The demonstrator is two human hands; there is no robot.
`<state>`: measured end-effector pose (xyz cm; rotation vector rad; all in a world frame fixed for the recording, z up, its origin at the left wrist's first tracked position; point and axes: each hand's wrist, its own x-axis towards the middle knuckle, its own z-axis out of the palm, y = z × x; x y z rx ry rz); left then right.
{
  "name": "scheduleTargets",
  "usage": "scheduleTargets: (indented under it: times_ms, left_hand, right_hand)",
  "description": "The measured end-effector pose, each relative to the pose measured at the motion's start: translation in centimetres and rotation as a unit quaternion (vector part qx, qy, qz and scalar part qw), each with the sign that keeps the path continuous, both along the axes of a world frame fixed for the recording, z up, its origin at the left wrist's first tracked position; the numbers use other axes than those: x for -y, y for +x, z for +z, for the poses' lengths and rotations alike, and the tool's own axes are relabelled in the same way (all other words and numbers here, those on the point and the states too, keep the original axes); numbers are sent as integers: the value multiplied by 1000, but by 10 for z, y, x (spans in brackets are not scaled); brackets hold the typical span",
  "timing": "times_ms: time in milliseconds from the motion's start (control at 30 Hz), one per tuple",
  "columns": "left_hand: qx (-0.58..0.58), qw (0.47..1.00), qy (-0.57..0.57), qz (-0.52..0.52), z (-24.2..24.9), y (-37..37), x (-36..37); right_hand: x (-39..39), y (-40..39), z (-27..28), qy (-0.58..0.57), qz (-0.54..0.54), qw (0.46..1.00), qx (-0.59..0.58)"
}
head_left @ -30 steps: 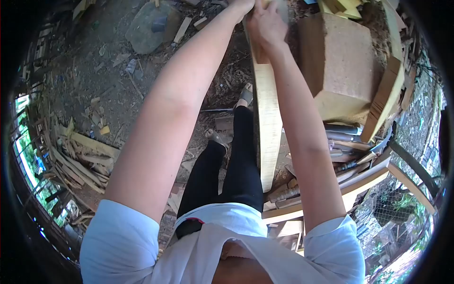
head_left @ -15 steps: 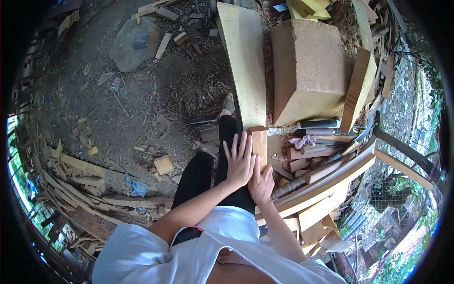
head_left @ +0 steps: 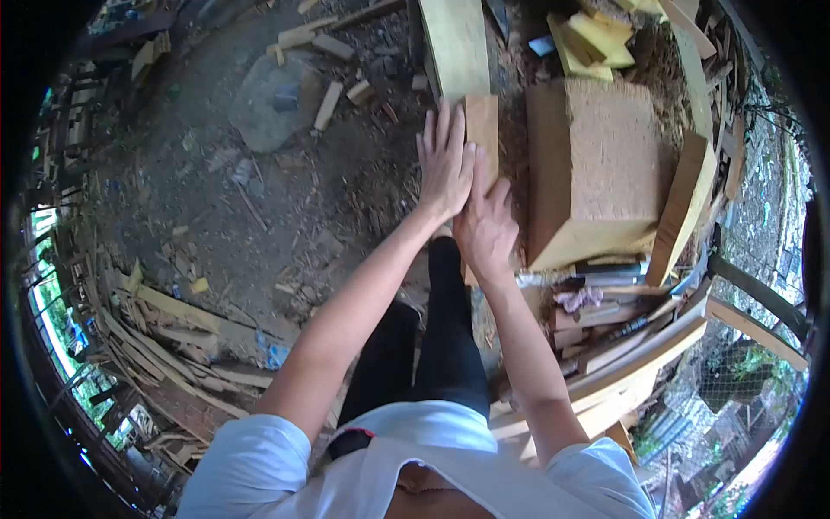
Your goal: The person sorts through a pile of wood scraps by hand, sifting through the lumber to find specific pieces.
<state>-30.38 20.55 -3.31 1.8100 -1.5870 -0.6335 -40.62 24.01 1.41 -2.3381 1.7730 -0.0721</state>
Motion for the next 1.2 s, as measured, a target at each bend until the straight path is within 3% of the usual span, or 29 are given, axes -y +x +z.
scheduleTargets:
  times_ms: [33,100,167,200,333,400,467,533,600,667,833,967,1033,1200]
  left_hand:
    - [-6,999,-32,-5,-2,6,5]
    - [-73,991,-63,94,-6,8,21]
    - [-112,979,-11,172,-18,17,51]
    - [-166,974,21,153,-20,23,66]
    - [-127,970,90,184,-24,25,74]
    - [-236,949,110,178,-26,20,54]
    - [-300,928,181,129,5,12,16]
    - [-368,909,150,123,3,-8,-31]
    - [-430,875,191,115,-1,-27,-81]
    - [-388,891,211,102,-25,-46,-138]
    - [-521,772,344,121,14,-74,-205]
    - [-504,804,291,122,1,-73,-196]
    - [-433,842,314,72,-10,-58,-170]
    - [-459,814,273,229,2,-50,-139]
  right_hand:
    - [4,3,-1,-12,-4,1000,8]
    - [0,0,-2,-15,-10,999,29]
    - [1,-2,7,50,-19,998,35]
    - [2,-6,5,40,-13,998,50]
    - [-20,-25,3,63,-21,991,113]
    - [-39,-40,13,62,-20,989,131]
    - [-56,-57,31,62,-7,986,157]
    - [-71,-71,47,80,1,986,147]
    - [-85,-85,53,93,23,985,143]
    - [-92,-94,59,85,33,986,142]
    - [-102,-98,59,76,7,986,146]
    - [-110,-96,59,54,-13,985,161]
    - [-113,-95,54,77,-53,979,183]
    - [-110,-98,49,113,-49,976,178]
